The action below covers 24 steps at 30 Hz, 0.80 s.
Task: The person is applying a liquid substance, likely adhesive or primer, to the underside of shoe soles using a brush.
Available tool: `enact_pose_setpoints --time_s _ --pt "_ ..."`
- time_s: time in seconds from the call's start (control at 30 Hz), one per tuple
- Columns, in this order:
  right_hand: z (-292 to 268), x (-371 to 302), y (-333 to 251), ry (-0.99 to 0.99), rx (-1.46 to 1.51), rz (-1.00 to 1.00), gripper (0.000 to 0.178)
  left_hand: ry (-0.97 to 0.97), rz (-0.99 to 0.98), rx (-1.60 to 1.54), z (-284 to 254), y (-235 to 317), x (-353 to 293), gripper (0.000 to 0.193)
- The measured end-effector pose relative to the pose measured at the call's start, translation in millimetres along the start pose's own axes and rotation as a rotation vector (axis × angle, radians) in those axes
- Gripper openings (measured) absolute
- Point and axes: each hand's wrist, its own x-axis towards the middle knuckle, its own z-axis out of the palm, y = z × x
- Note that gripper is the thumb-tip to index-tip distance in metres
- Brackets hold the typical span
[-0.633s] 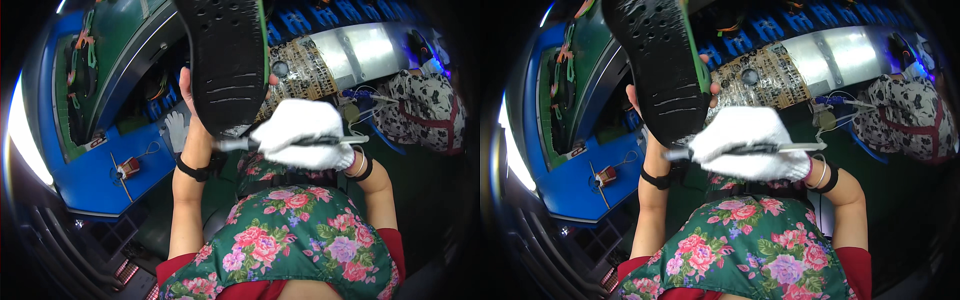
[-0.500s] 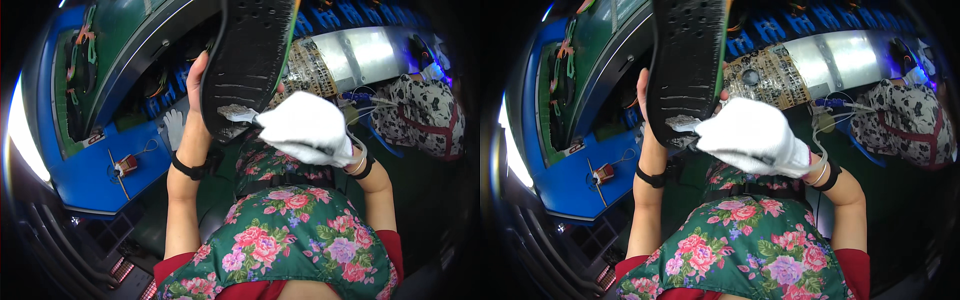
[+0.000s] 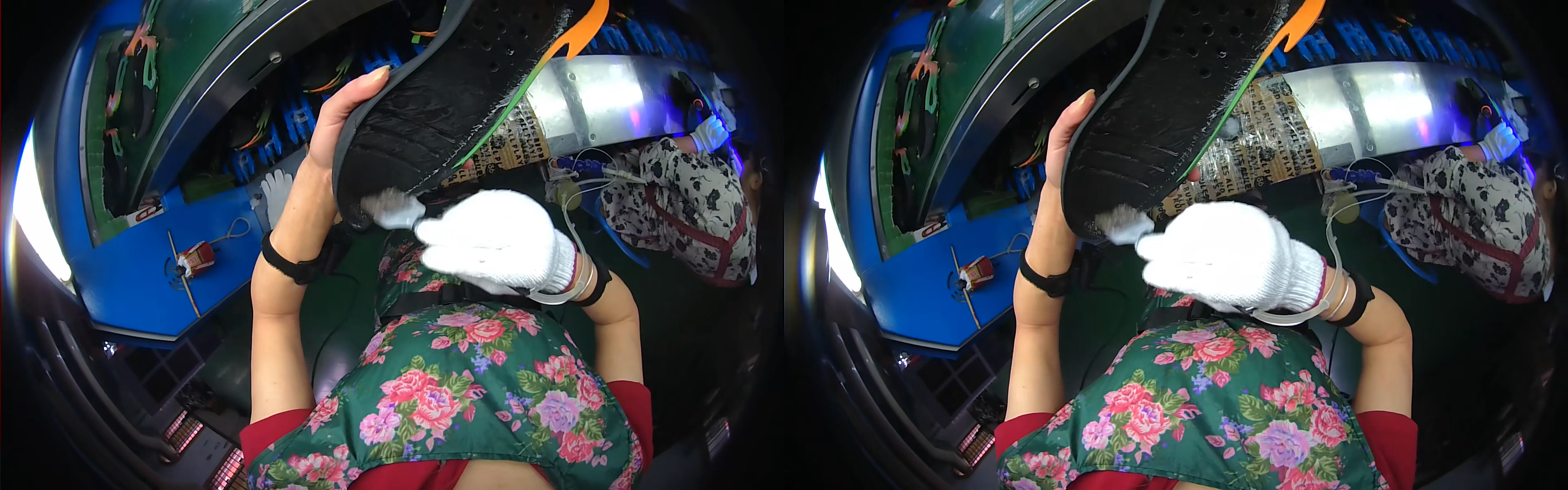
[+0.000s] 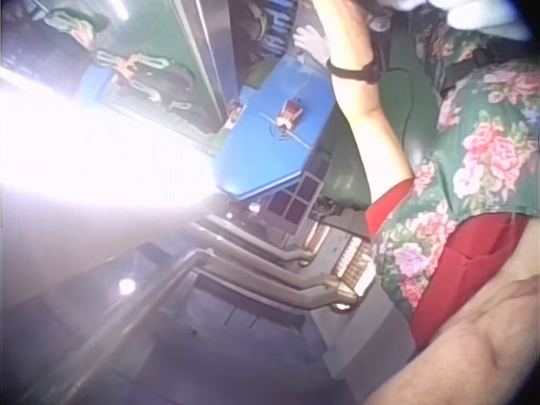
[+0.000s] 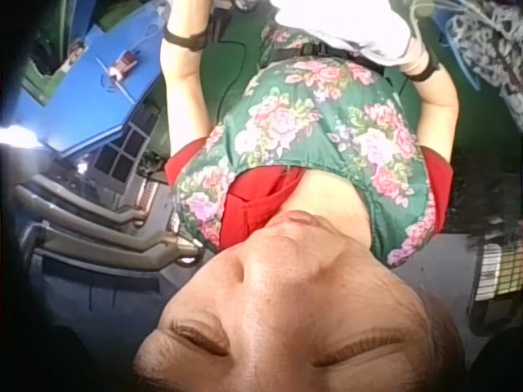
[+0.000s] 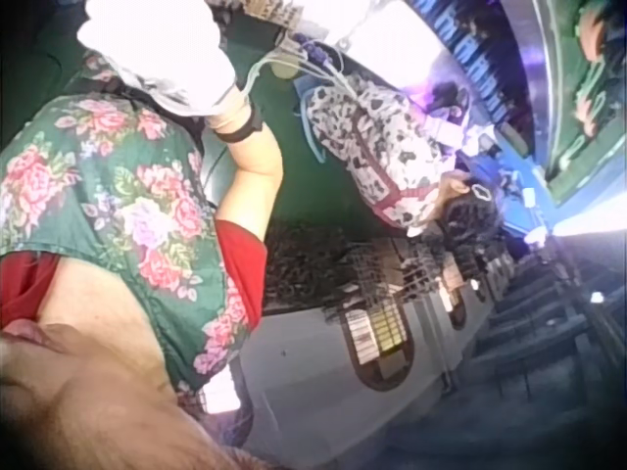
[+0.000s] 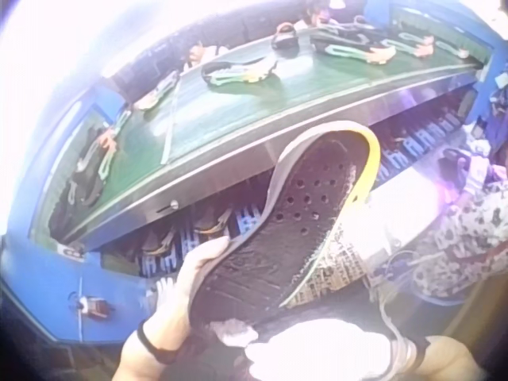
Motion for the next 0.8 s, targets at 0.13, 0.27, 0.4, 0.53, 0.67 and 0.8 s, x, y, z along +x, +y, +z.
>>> enact_pose_setpoints --time_s 0.13,0.27,0.4,0.53,0.67,0.8 --pt "-1.8 -2.1 -0.7 0.041 0.308 0.096 0.035 -0.175 -0.075 -0.362 -6.3 1.1 4.3 0.072" --pt "-5.1 -3.0 0.3 0.152 0.154 0.212 0.036 -0.086 -0.054 -0.264 -14.9 -3.8 10.4 0.089" --pt "6.9 -4.6 -9.4 0.118 0.167 0.179 0.030 -0.221 -0.071 -0.422 -14.2 -7.7 13.7 0.091" --pt "10.2 -7.6 -14.7 0.348 0.491 0.409 0.016 -0.502 -0.118 -0.454 -10.3 -5.2 13.9 0.079" --pt "6.7 -5.4 -11.1 0.380 0.282 0.419 0.017 -0.414 -0.071 -0.486 -4.3 -12.2 13.3 0.084" --pt "4.7 -0.5 -5.1 0.332 0.123 0.328 0.020 -0.326 -0.034 -0.524 -0.4 -26.7 10.5 0.081"
